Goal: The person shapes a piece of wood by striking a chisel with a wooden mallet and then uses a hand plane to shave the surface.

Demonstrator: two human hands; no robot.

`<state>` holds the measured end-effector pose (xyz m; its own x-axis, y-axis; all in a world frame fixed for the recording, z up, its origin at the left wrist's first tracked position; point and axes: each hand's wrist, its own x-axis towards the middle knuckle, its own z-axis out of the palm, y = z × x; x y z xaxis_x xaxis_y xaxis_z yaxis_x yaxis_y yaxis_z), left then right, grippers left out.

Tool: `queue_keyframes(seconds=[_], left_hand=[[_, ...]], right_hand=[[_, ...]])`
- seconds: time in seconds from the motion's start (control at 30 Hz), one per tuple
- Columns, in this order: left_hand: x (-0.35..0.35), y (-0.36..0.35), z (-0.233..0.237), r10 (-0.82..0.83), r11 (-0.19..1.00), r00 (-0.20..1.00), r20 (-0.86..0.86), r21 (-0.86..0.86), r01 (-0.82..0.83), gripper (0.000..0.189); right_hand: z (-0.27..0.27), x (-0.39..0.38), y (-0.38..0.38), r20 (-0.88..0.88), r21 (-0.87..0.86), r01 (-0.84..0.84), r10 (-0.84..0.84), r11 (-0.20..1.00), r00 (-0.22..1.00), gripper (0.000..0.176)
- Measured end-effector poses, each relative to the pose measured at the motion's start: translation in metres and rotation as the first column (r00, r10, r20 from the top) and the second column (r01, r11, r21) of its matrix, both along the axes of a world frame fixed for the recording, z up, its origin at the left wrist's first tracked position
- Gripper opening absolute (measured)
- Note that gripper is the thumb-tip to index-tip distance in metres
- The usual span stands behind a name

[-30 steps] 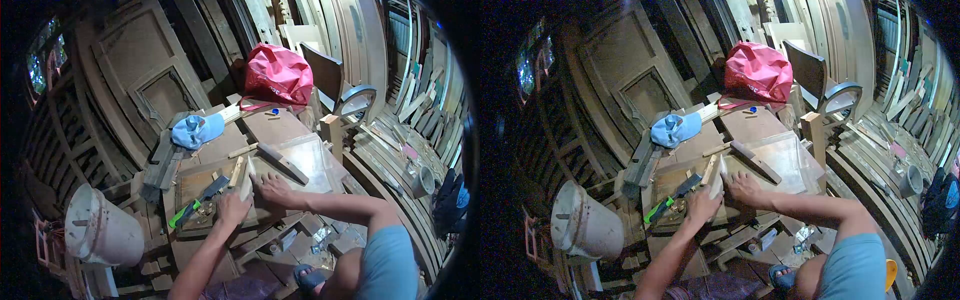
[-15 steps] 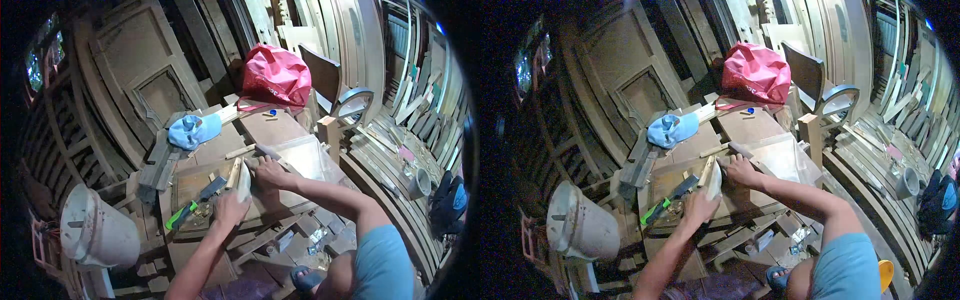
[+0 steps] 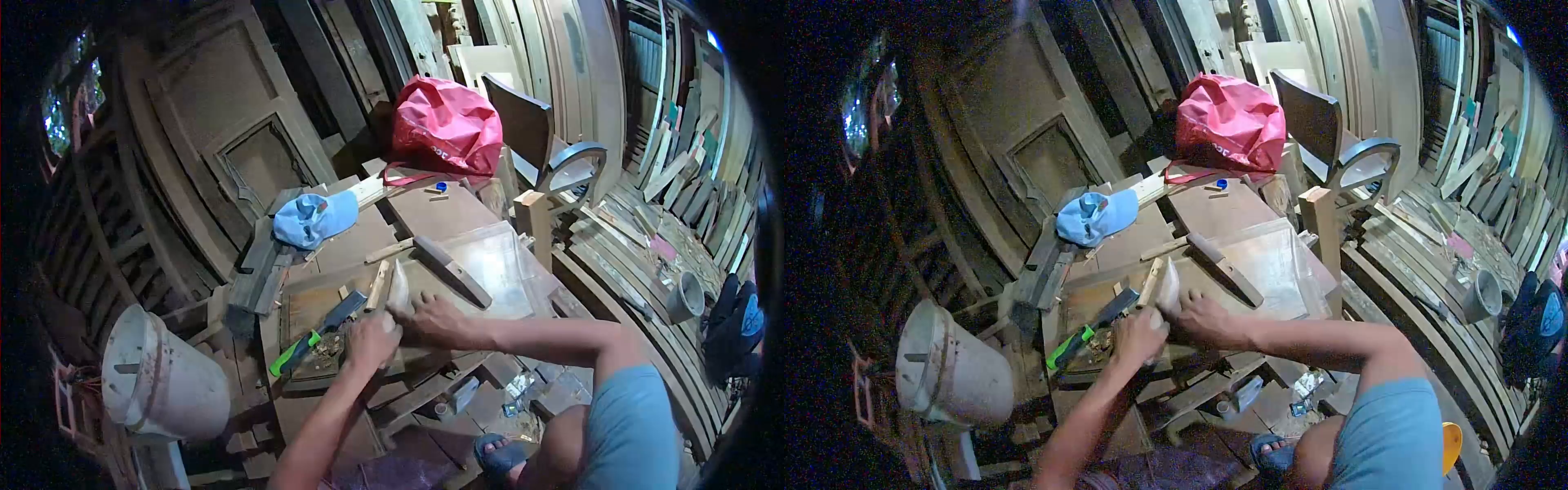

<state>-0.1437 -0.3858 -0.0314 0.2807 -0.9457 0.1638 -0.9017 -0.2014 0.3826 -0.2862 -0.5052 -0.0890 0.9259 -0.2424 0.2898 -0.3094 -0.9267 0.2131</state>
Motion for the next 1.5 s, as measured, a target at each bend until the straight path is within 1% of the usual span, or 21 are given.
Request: queue_keyframes(seconds=[0.07, 0.2, 0.37, 0.43, 0.5, 0.57, 0.6, 0.63, 0.7, 0.73, 0.83, 0.97, 1.03, 1.17, 1.23, 1.27, 1.3, 1.33, 1.37, 1.43, 1.5], left_hand=[[0.001, 0.0, 0.0, 0.002, 1.0, 1.0, 0.023, 0.022, -0.002, 0.038], [-0.002, 0.0, 0.003, 0.0, 1.0, 1.0, 0.015, 0.016, 0.0, 0.039], [-0.007, 0.003, 0.006, 0.031, 1.0, 0.999, -0.018, -0.006, -0.031, 0.042], [-0.008, 0.004, 0.007, 0.051, 0.998, 0.999, 0.005, 0.045, -0.051, 0.044], [-0.007, 0.003, 0.006, 0.049, 0.997, 0.999, -0.011, 0.061, -0.049, 0.045], [-0.004, 0.002, 0.002, 0.045, 0.998, 0.999, 0.002, 0.033, -0.045, 0.045], [-0.005, 0.003, 0.002, 0.046, 0.999, 0.999, -0.003, 0.02, -0.046, 0.045], [-0.005, 0.004, 0.003, 0.047, 0.999, 0.999, -0.005, 0.018, -0.046, 0.045], [-0.007, 0.005, 0.008, 0.052, 0.998, 0.998, -0.021, 0.049, -0.05, 0.045], [-0.008, 0.005, 0.01, 0.051, 0.998, 0.998, -0.023, 0.047, -0.05, 0.045], [-0.009, 0.005, 0.012, 0.059, 0.996, 0.998, -0.019, 0.069, -0.057, 0.045], [-0.009, 0.006, 0.01, 0.038, 0.999, 0.999, 0.004, 0.019, -0.038, 0.045], [-0.006, 0.007, 0.007, 0.024, 1.0, 0.999, 0.028, 0.003, -0.024, 0.045], [-0.009, 0.008, 0.013, 0.025, 0.998, 0.999, -0.023, 0.065, -0.023, 0.042], [-0.008, 0.007, 0.009, 0.026, 1.0, 1.0, 0.006, 0.014, -0.026, 0.037], [-0.006, 0.006, 0.006, 0.039, 0.998, 0.999, -0.003, 0.044, -0.039, 0.035], [-0.007, 0.006, 0.008, 0.036, 0.998, 0.999, -0.004, 0.046, -0.036, 0.035], [-0.009, 0.007, 0.013, 0.036, 0.997, 0.999, -0.026, 0.064, -0.035, 0.037], [-0.009, 0.008, 0.015, 0.038, 0.996, 0.998, -0.047, 0.082, -0.035, 0.039], [-0.005, 0.005, 0.005, 0.039, 0.994, 0.999, 0.02, 0.1, -0.04, 0.04], [-0.004, 0.004, 0.002, 0.029, 0.998, 1.0, -0.002, 0.058, -0.029, 0.039]], right_hand=[[0.036, -0.007, 0.028, -0.172, 0.146, 0.06, -0.034, 0.987, 0.984, 0.062], [0.042, -0.013, 0.012, -0.074, 0.105, 0.023, -0.015, 0.994, 0.997, 0.058], [0.062, -0.009, -0.011, -0.095, 0.099, 0.073, -0.063, 0.992, 0.993, 0.056], [0.059, -0.004, -0.023, -0.168, 0.02, 0.126, -0.121, 0.992, 0.978, 0.058], [0.024, 0.008, -0.052, -0.1, 0.014, 0.133, -0.131, 0.991, 0.986, 0.06], [0.009, 0.013, -0.073, -0.113, -0.182, 0.121, -0.143, 0.976, 0.983, 0.06], [0.013, 0.013, -0.071, -0.075, -0.07, 0.123, -0.128, 0.99, 0.989, 0.058], [0.005, 0.017, -0.079, -0.077, -0.072, 0.122, -0.127, 0.99, 0.989, 0.058], [-0.001, 0.026, -0.089, 0.124, -0.193, 0.125, -0.102, 0.973, 0.987, 0.058], [-0.004, 0.026, -0.093, 0.012, -0.281, 0.126, -0.128, 0.951, 0.992, 0.059], [-0.012, 0.028, -0.095, -0.045, -0.276, 0.142, -0.16, 0.951, 0.986, 0.06], [-0.006, 0.025, -0.082, 0.04, -0.351, 0.166, -0.162, 0.922, 0.986, 0.061], [0.024, 0.019, -0.052, -0.153, 0.026, 0.244, -0.237, 0.969, 0.959, 0.062], [0.032, 0.001, -0.013, -0.185, -0.007, 0.091, -0.091, 0.996, 0.979, 0.065], [-0.01, 0.002, -0.015, -0.269, -0.051, 0.104, -0.114, 0.993, 0.956, 0.057], [-0.03, 0.0, -0.014, -0.137, 0.103, 0.039, -0.025, 0.994, 0.99, 0.053], [-0.008, -0.002, -0.001, 0.012, 0.245, -0.046, 0.045, 0.969, 0.999, 0.05], [0.014, -0.012, 0.011, -0.111, 0.028, -0.029, 0.032, 0.999, 0.993, 0.07], [0.034, -0.014, 0.017, -0.11, 0.031, -0.029, 0.032, 0.999, 0.993, 0.07], [0.054, -0.014, 0.021, -0.259, -0.002, 0.055, -0.054, 0.998, 0.964, 0.049], [0.051, -0.015, 0.013, -0.225, 0.05, 0.055, -0.042, 0.997, 0.974, 0.058]])
